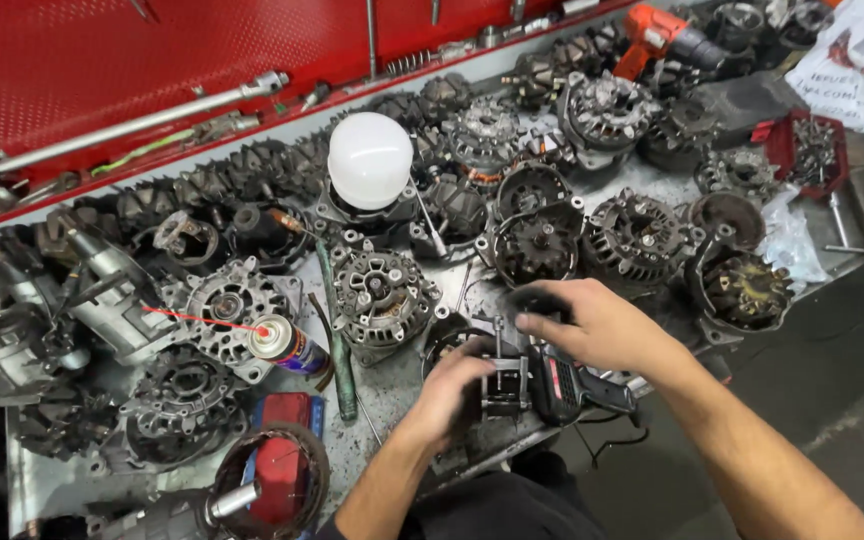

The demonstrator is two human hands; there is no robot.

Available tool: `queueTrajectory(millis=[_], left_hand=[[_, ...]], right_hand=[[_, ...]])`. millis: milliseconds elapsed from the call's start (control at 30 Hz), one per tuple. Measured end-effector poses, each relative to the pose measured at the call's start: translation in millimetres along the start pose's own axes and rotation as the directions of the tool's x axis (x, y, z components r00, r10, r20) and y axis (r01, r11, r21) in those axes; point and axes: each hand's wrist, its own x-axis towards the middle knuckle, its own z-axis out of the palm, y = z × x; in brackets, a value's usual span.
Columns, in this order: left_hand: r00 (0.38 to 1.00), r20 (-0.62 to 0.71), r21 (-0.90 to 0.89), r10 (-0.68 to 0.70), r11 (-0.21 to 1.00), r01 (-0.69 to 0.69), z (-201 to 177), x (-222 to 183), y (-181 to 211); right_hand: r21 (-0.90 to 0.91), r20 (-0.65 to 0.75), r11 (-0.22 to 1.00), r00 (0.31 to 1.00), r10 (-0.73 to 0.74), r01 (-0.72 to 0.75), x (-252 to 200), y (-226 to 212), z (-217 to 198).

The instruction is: Disassembling and inspecting automotive alternators on a workbench.

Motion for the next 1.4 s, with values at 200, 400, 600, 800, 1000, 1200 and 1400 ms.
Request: queueTrajectory(millis=[200,400,600,800,1000,1200,1400], left_hand=[[0.971,0.238,0.161,0.035,0.984,-0.075,2,8,-19],[0.959,0.282,0.267,0.031,0.958,-0.109,1,20,-11],[0.93,0.367,0.336,0.029,0.928,-0.162,6,8,-2],[0.937,0.35,0.374,0.012,0.915,-0.151,13,16,-1],[0.925,0.38,0.364,0.026,0.915,-0.175,11,15,-1],[0.94,0.315,0.278,0.129,0.935,-0.221,-8,15,1],[0.919,-0.033,0.125,0.392,0.914,-0.385,-17,8,-6]], right_hand=[[0.183,0.014,0.983,1.0,-0.015,0.012,10,26,23],[0.257,0.146,0.925,0.935,-0.323,0.279,-4,9,-17],[-0.358,0.301,0.931,0.937,0.178,-0.062,7,30,-19],[0.111,0.366,0.978,0.907,-0.207,0.179,0,-6,-36],[-0.225,0.351,0.97,0.936,-0.002,0.086,10,3,-24],[0.018,0.218,0.993,0.969,-0.117,0.116,-1,7,-25],[0.007,-0.042,0.998,0.997,-0.062,0.062,-18,53,30]])
